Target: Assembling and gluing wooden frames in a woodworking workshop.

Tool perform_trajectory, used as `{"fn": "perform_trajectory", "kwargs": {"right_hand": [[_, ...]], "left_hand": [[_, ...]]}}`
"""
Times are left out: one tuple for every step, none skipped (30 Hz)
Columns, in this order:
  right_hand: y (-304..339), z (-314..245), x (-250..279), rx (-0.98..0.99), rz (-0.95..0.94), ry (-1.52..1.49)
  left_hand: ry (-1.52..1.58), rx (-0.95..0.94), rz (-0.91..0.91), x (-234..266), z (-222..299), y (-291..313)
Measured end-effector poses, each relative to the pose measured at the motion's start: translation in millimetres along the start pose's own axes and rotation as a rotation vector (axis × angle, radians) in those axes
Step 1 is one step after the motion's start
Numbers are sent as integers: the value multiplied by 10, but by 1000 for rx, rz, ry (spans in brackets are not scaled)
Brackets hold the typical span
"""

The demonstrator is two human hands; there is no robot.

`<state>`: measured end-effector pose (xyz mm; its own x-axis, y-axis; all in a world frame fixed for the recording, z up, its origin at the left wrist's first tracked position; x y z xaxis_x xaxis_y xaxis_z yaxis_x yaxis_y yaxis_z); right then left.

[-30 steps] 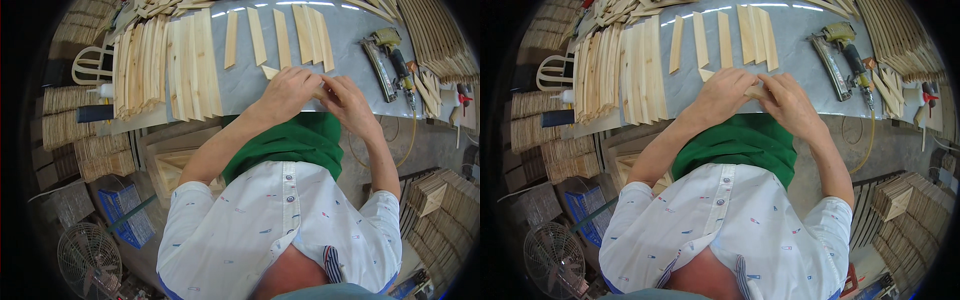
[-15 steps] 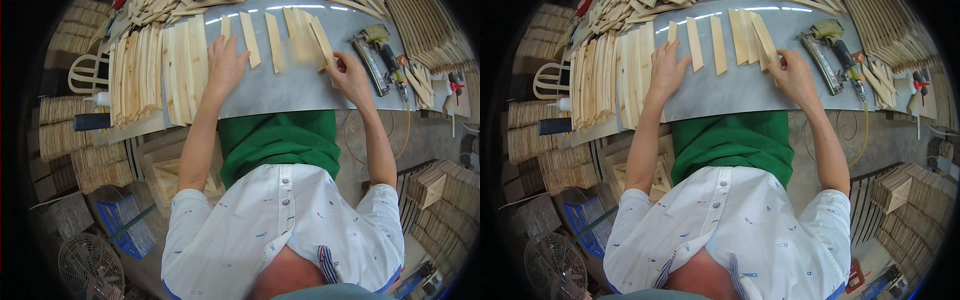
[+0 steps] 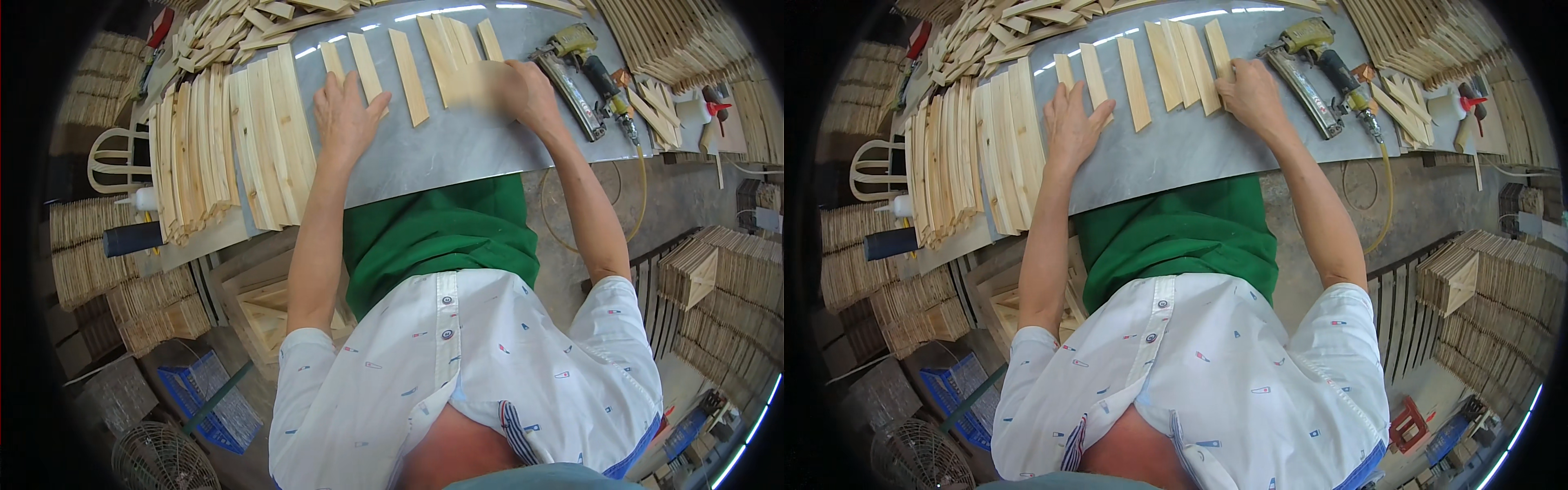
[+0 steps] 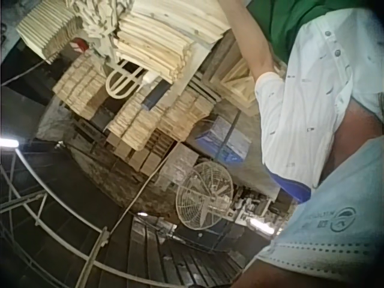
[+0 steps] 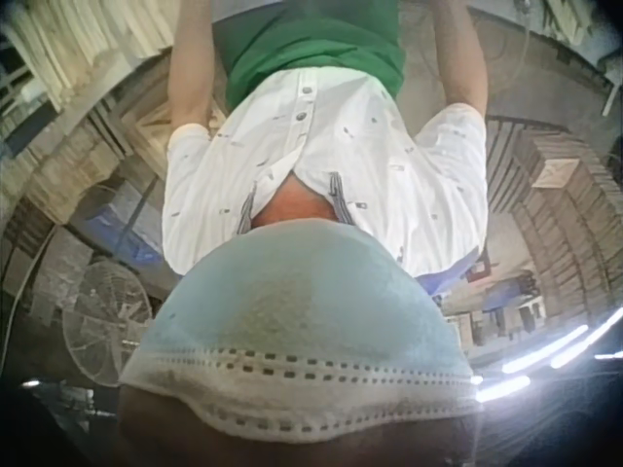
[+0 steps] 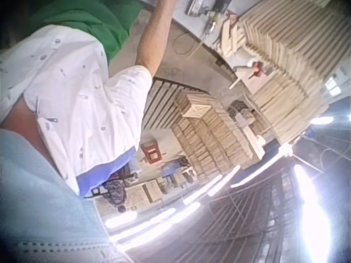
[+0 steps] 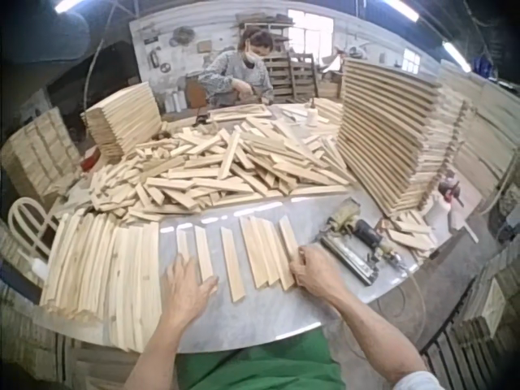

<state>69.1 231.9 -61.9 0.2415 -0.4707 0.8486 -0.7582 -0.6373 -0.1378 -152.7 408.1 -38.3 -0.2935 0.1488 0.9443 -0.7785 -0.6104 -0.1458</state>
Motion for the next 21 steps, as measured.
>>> {"fn": "perform_trajectory", "kwargs": {"right_hand": [[-2, 2, -4, 21, 15, 5], [-9, 20, 11, 19, 14, 7], [-9, -8, 40, -21, -13, -16], [-12, -38, 78, -61, -40, -40], [-25, -82, 115, -99, -66, -63], [-36, -139, 151, -94, -71, -65], [-47, -200, 191, -124, -94, -91], [-52, -230, 251, -161, -111, -113], [-55, -235, 280, -197, -129, -135], [-75, -215, 270, -199, -127, -132], [-119, -183, 235, -161, -116, -78], [-161, -147, 193, -123, -106, -24], [-186, -138, 166, -82, -96, 28], [-192, -121, 143, -82, -95, 30], [-196, -105, 121, -68, -83, 10], [-199, -88, 100, -54, -71, -11], [-202, -69, 82, -40, -59, -31], [-195, -83, 58, -35, -63, -32], [-178, -98, 36, -15, -59, -7], [-159, -111, 16, 6, -54, 16], [-142, -126, -3, 27, -49, 39]], "left_hand": [[7, -10, 11, -19, 7, -6], [13, -20, 21, -42, 13, -11], [14, -23, 32, -46, -8, 12], [11, -17, 31, -75, -25, 32], [-11, -56, 100, -121, -35, 37], [-32, -96, 169, -159, -41, 41], [-54, -136, 238, -181, -62, 51], [-51, -138, 237, -185, -58, 47], [-48, -136, 232, -186, -62, 49], [-45, -135, 226, -185, -66, 53], [-42, -133, 221, -189, -64, 55], [-38, -135, 221, -200, -58, 57], [-40, -135, 226, -205, -62, 60], [-41, -134, 230, -208, -64, 62], [-43, -134, 235, -210, -65, 59], [-41, -133, 236, -216, -66, 50], [-34, -145, 230, -220, -57, 37], [-29, -151, 224, -213, -56, 39], [-24, -157, 218, -201, -52, 43], [-27, -150, 219, -187, -49, 48], [-1, -145, 186, -178, -43, 53]]}}
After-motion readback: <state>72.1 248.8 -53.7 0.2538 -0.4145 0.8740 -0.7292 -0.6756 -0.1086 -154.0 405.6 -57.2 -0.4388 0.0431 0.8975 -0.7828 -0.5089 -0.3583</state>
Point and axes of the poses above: each hand's wrist, its own y-axis away from the middle knuckle, its own x-axis out of the back of the hand, z = x × y, the point moved 1 cm from there along -y, towards the middle knuckle, and after that the axes turned 8 degrees about -x, right-handed, at the moved point
